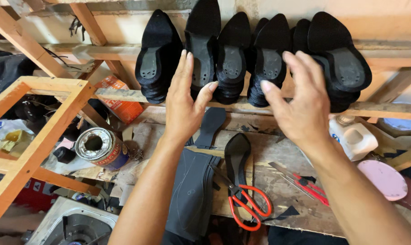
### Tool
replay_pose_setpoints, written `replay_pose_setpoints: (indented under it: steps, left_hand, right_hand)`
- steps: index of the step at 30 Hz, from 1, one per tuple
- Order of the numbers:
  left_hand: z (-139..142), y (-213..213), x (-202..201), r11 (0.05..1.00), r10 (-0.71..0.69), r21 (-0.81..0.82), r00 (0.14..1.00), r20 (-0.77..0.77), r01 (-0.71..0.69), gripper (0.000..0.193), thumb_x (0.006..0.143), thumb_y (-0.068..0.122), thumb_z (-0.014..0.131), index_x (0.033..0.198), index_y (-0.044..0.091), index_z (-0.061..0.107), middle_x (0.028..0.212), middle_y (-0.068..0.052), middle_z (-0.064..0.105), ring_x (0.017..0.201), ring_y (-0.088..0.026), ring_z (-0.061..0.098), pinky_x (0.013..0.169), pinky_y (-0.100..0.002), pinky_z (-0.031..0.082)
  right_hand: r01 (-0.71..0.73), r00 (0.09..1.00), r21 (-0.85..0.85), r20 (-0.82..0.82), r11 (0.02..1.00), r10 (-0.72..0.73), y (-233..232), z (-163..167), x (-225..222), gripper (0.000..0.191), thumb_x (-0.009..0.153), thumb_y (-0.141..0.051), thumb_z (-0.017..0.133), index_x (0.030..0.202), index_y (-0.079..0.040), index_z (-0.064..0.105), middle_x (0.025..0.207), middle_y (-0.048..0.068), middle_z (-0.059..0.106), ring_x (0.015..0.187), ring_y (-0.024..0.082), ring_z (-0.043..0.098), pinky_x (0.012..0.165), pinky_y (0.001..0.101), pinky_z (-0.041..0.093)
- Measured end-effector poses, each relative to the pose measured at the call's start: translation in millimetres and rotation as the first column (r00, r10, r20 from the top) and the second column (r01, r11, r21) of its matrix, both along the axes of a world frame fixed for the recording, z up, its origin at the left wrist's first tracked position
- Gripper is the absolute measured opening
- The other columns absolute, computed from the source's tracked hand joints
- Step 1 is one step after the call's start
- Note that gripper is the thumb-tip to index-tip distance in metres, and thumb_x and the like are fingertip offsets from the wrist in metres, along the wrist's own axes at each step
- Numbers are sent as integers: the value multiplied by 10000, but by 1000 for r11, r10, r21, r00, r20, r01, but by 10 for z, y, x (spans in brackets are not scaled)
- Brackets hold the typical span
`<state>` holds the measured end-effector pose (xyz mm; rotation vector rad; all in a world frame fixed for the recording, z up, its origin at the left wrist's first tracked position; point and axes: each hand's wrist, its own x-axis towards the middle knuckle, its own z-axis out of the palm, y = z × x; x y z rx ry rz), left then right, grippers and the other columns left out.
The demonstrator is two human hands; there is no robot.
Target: The person cuts black shoe insoles from a layered sheet using red-handled scissors, following pre-drawn outlines. The person stacks the cut insoles and briefly compares one to a finished insole on the shelf.
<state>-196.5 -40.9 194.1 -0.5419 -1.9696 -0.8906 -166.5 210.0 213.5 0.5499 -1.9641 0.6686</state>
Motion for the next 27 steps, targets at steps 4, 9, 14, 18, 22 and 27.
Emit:
replay_pose_setpoints:
  steps: [4, 9, 14, 18, 22, 27]
  left_hand:
    - [-21, 11, -3, 1000, 26, -13, 999, -26, -26, 725, 979, 242, 785, 1538, -31, 412, 1609, -261, 414, 1489, -405, 453, 1234, -440, 377]
    - [-44, 30, -3, 1000, 23, 0, 998, -59, -23, 724, 973, 237, 782, 1537, -25, 411, 1605, -254, 422, 1461, -413, 473, 1220, -445, 386]
    - [-35, 43, 3, 1000, 22, 19, 998, -56, -21, 725, 962, 205, 782, 1535, -30, 406, 1600, -254, 429, 1452, -418, 476, 1210, -450, 392]
    - [-36, 53, 10, 1000, 29, 15, 997, -73, -28, 732, 955, 186, 784, 1537, -37, 400, 1594, -257, 430, 1451, -420, 475, 1207, -451, 393]
    - [-37, 38, 5, 1000, 18, 13, 996, -85, -17, 724, 959, 182, 780, 1537, -36, 401, 1599, -257, 428, 1458, -419, 477, 1217, -455, 395]
    - [-36, 41, 11, 1000, 19, 13, 999, -50, -19, 717, 966, 196, 777, 1531, -41, 404, 1593, -265, 434, 1448, -423, 481, 1206, -451, 401]
  right_hand:
    - [-50, 996, -26, 79, 998, 52, -127, -18, -117, 407, 968, -172, 826, 1318, 4, 712, 1460, 358, 534, 1269, 447, 617, 1047, 427, 516]
    - [-109, 993, -197, 25, 974, 116, -204, -212, -123, 337, 912, -129, 812, 1211, 4, 728, 1513, 315, 536, 1225, 393, 668, 1067, 413, 533]
    - [-68, 986, -128, -163, 989, 46, -245, -290, -165, 308, 885, -57, 831, 1175, -4, 740, 1561, 291, 496, 1364, 451, 580, 1222, 499, 424]
    - [-122, 983, -163, -159, 979, 96, -265, -336, -205, 313, 892, -62, 830, 1185, -18, 732, 1573, 296, 475, 1413, 451, 552, 1260, 528, 376]
    - [-146, 977, -147, -174, 978, 120, -271, -373, -239, 320, 893, -70, 835, 1192, -22, 728, 1564, 306, 473, 1421, 459, 533, 1254, 540, 372]
    - [-129, 982, -117, -151, 985, 111, -264, -317, -226, 309, 890, -89, 841, 1165, -6, 726, 1534, 301, 512, 1392, 443, 574, 1261, 555, 367]
